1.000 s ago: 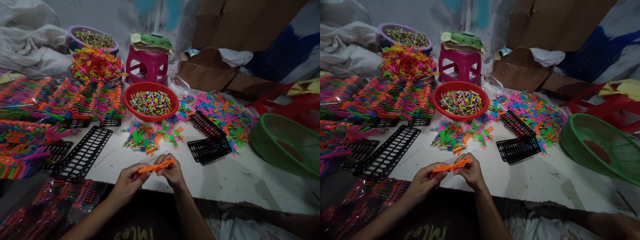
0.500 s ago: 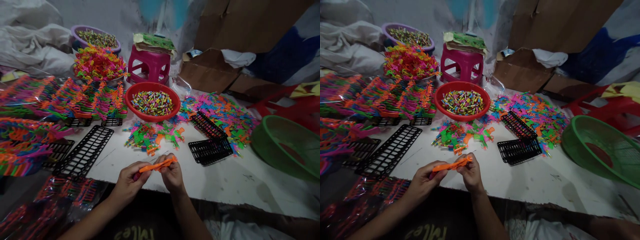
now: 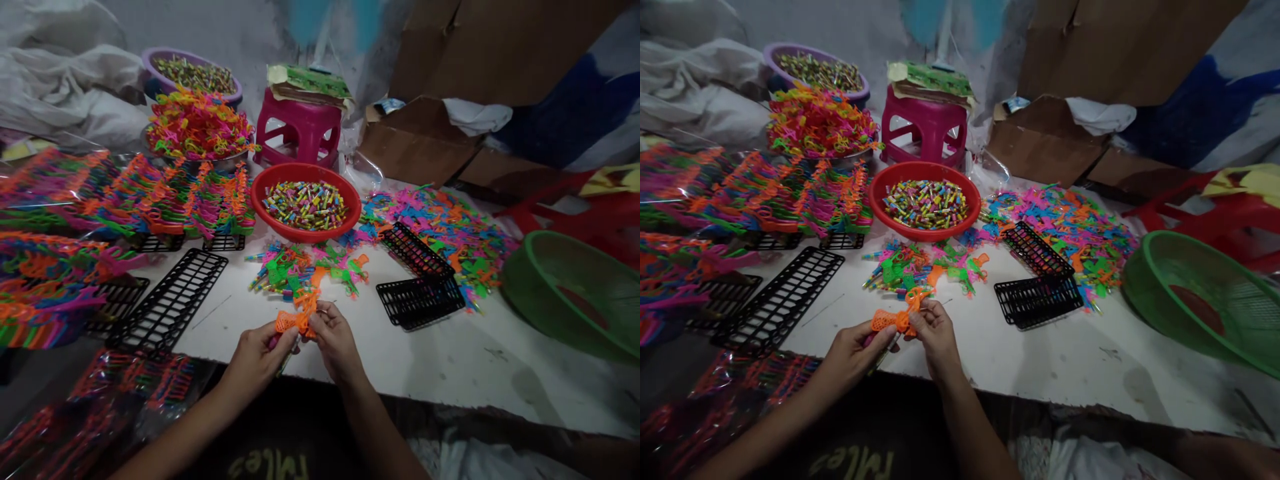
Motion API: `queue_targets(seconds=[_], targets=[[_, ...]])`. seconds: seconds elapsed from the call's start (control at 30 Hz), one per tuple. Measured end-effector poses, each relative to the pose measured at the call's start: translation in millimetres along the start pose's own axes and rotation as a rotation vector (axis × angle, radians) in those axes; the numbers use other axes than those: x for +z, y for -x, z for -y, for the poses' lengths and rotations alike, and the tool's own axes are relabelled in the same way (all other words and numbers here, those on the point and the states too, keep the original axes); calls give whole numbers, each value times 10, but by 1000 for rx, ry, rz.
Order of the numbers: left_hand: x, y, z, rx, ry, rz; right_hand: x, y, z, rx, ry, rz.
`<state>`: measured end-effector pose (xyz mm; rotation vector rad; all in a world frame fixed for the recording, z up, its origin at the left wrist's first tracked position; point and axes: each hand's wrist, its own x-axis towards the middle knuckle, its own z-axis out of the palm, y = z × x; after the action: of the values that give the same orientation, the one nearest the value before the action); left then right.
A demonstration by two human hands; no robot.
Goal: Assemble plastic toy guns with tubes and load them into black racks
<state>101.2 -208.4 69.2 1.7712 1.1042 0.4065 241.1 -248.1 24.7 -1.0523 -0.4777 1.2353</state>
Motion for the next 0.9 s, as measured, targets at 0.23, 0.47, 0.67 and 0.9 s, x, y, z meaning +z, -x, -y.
queue_targets(seconds=[0.23, 0.47, 0.67, 0.9], targets=[[65, 8, -76, 50, -202, -121, -73, 117, 1, -815, 822, -11], [122, 59, -144, 302, -390, -241, -67, 124, 11, -980, 933, 13], [126, 74, -141, 370, -438, -284, -83, 136, 45, -977, 936, 133], [130, 114, -162, 407, -457, -320, -113, 129, 57, -950, 948, 203]])
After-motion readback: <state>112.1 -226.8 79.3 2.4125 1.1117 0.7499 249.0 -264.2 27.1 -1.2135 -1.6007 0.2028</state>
